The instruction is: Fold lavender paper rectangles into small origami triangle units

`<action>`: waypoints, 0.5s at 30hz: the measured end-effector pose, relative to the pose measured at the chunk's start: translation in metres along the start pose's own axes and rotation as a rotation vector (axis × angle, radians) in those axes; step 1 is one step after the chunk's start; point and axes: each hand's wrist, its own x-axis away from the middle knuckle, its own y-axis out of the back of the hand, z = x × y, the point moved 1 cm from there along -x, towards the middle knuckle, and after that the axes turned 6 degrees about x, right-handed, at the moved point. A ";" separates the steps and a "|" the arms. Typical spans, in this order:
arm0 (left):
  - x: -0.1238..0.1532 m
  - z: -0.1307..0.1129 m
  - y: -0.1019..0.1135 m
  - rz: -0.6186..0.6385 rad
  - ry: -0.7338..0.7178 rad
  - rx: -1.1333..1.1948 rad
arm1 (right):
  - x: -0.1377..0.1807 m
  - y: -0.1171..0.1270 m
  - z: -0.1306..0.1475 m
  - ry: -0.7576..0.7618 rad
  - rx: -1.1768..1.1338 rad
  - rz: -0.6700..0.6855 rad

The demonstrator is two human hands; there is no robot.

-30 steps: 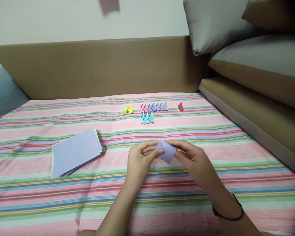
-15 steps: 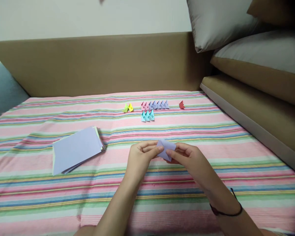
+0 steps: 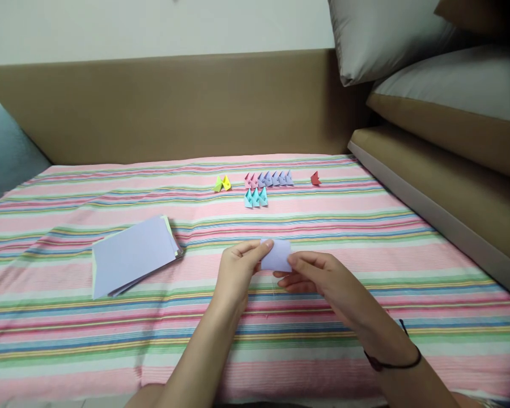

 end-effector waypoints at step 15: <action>0.003 -0.004 -0.005 0.092 0.093 0.066 | -0.002 0.004 0.000 -0.017 -0.019 -0.090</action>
